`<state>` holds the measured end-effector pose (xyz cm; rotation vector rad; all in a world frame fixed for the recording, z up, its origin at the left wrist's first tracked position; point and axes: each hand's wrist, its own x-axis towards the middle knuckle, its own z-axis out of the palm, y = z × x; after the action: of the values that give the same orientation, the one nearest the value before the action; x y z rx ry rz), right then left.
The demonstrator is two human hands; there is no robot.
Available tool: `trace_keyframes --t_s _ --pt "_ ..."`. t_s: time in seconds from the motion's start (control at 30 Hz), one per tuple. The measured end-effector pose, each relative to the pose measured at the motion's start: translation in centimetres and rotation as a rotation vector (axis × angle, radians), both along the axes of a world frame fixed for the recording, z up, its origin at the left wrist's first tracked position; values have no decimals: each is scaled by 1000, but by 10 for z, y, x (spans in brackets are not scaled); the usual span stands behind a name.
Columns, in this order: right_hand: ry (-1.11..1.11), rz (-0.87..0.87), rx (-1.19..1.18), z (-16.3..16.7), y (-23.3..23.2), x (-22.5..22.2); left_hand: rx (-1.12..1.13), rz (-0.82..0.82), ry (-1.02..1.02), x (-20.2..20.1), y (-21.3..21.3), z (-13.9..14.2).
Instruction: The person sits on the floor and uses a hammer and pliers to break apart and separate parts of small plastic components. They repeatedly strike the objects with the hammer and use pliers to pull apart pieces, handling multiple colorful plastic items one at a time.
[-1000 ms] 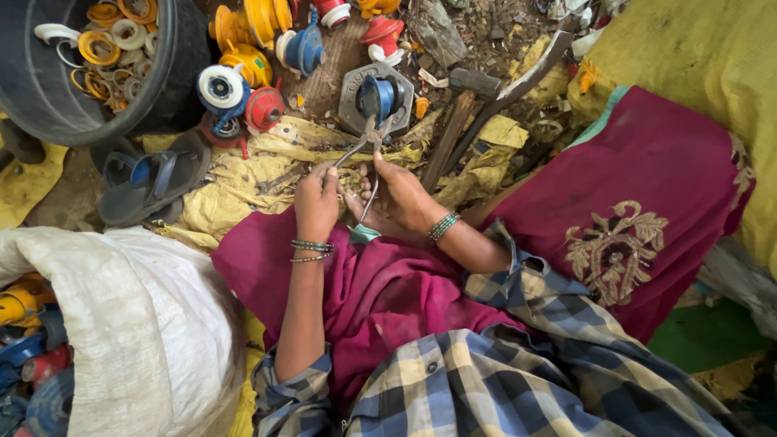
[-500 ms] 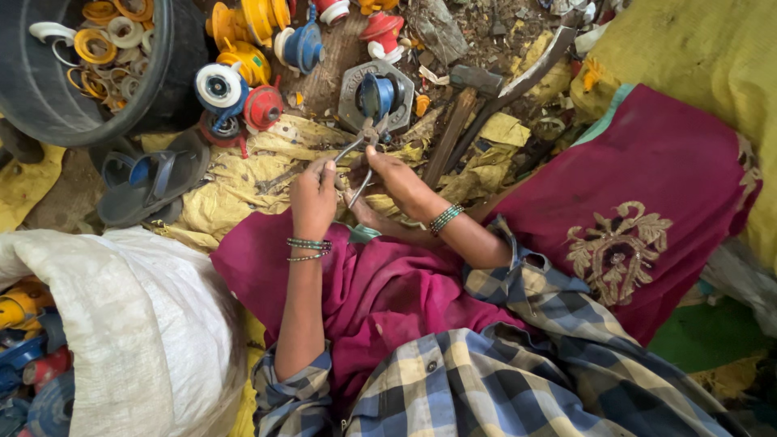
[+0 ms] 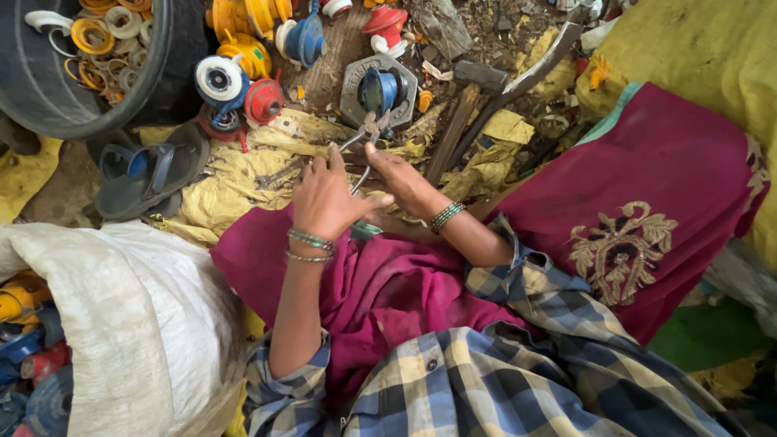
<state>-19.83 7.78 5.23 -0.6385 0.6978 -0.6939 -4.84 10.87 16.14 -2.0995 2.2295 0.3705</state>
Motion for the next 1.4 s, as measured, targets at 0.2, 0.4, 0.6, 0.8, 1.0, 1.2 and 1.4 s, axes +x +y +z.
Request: trace_keyframes --t_s 0.2,0.4,0.6,0.8,1.0,1.2,1.4 --pt "69 50 -45 -3 -3 1 -247 157 -367 -20 -9 -50" --pt "99 74 -208 -7 -6 0 -320 259 -486 -22 -22 -98" --pt "107 -70 -238 0 -12 -9 -367 122 -413 -4 -36 -107" --pt "521 -699 -111 -21 -30 -49 -412 19 -446 10 -63 -102" --pt "971 -799 -86 -45 -20 -55 -345 -32 -415 22 -83 -91" --pt "1208 -717 -165 -43 -8 -40 -240 -46 -738 -3 -60 -86" --pt "1453 -454 -242 -29 -3 -33 -214 -7 -780 -38 -52 -64"
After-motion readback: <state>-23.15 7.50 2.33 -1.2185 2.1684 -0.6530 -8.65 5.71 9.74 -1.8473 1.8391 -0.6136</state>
